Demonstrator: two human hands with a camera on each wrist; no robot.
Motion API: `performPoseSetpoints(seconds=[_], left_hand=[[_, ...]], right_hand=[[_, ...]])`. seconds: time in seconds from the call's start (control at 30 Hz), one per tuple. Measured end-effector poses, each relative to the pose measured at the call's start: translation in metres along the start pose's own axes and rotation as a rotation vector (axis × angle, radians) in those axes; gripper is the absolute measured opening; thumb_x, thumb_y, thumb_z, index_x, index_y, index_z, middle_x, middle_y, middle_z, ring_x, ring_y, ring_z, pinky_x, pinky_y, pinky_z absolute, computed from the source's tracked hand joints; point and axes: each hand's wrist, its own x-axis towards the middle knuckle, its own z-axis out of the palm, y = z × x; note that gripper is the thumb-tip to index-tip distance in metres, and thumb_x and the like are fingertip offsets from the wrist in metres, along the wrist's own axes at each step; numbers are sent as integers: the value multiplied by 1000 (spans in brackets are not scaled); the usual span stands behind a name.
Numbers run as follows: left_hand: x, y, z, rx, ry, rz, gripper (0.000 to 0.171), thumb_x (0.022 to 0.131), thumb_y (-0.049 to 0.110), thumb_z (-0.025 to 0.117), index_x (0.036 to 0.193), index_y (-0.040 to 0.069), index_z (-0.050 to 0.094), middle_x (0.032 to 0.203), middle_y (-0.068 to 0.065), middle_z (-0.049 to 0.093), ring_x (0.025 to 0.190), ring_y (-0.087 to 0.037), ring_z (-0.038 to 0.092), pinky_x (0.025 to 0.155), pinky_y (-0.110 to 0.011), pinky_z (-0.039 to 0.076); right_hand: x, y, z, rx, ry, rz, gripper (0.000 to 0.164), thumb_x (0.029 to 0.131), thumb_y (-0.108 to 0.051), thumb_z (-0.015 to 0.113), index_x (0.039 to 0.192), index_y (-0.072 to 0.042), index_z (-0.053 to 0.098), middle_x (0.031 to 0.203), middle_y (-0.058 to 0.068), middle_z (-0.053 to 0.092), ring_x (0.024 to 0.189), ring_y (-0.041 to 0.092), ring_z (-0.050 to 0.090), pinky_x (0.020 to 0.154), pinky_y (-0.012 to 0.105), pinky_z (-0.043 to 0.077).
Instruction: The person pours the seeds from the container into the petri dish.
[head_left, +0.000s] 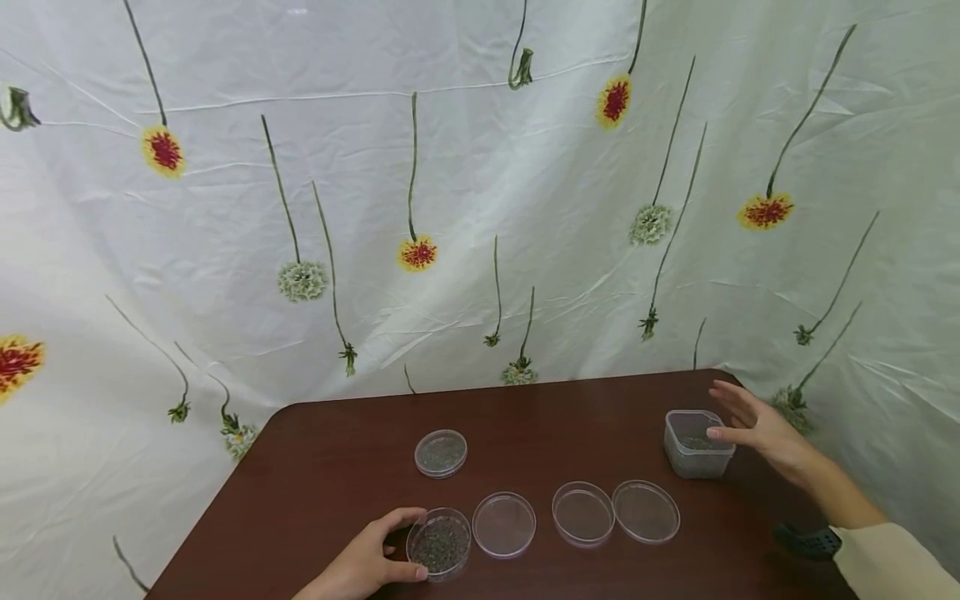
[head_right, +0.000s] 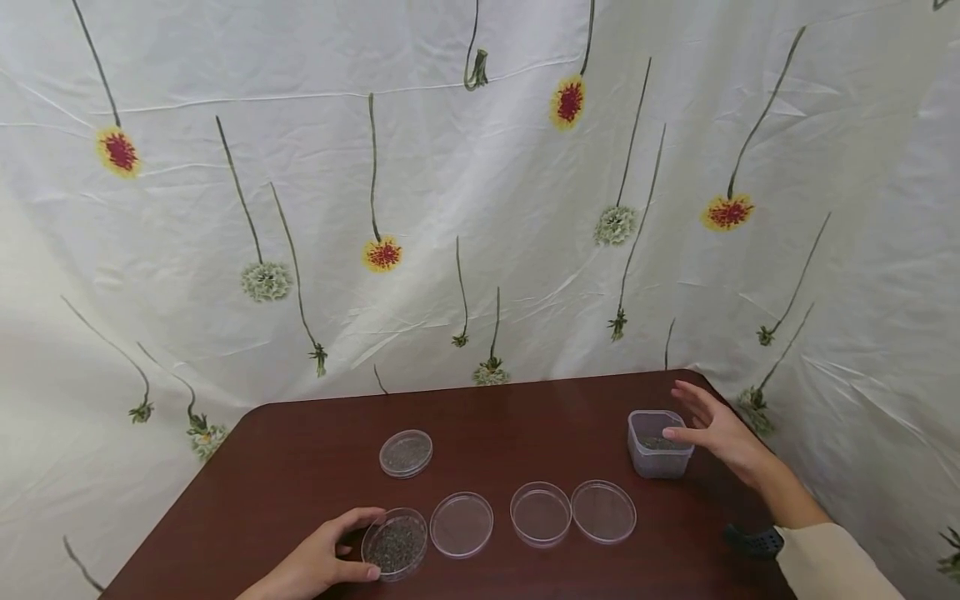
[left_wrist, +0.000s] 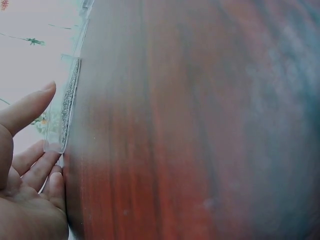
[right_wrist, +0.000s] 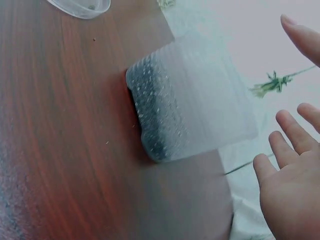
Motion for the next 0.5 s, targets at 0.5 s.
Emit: performPoseSetpoints(seconds=[0.5], left_hand=[[-7,23,3,43,8,13,69,90,28,84,145,0,53,143,-21,54,128,-38,51,90,-50,52]], right_hand=[[15,-37,31,-57,-76,-102,91,94,-7,76,162,5,16,161,31,27,147,54,17,101,7,32]])
